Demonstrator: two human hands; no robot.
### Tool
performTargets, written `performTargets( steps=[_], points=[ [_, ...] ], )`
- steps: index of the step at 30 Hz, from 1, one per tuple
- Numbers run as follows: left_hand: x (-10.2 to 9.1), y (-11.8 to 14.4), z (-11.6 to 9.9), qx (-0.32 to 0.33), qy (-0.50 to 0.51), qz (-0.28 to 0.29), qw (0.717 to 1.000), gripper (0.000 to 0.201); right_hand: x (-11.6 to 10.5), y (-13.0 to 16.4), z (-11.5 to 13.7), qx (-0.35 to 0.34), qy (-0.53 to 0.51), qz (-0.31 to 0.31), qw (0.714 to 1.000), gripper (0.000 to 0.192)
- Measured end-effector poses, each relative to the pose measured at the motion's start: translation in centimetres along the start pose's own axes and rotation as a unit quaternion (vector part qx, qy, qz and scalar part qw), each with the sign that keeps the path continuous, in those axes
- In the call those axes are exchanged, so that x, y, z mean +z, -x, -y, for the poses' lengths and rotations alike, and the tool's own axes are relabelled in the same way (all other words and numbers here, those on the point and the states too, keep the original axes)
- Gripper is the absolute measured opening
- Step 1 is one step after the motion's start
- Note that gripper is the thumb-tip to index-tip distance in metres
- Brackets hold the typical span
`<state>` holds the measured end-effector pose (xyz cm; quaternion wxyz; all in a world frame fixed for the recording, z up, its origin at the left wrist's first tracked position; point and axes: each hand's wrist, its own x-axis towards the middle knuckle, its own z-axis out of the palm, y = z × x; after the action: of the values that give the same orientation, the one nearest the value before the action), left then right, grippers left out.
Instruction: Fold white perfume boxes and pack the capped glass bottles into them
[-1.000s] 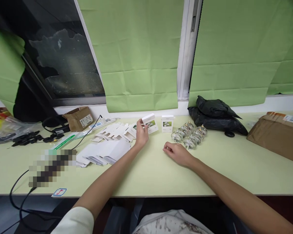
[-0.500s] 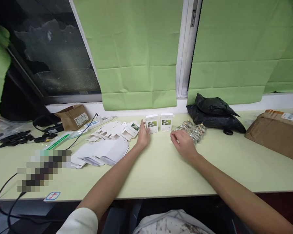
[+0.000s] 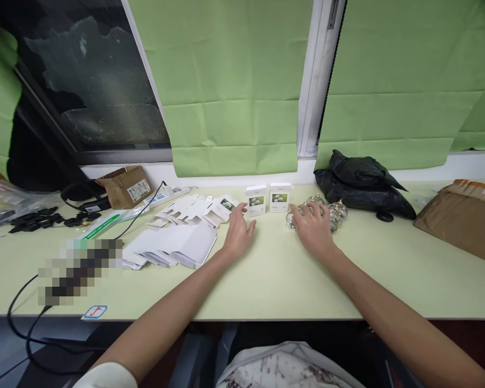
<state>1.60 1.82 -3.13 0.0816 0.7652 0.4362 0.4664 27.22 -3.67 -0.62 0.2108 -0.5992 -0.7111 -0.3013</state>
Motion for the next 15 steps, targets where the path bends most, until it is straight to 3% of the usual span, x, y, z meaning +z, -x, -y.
performTargets(
  steps=[15],
  points=[
    [-0.36, -0.37, -0.14, -0.019, 0.018, 0.044, 0.999, 0.046, 0.17, 0.01, -0.32, -0.001, 0.031, 0.024, 0.999, 0.039]
  ],
)
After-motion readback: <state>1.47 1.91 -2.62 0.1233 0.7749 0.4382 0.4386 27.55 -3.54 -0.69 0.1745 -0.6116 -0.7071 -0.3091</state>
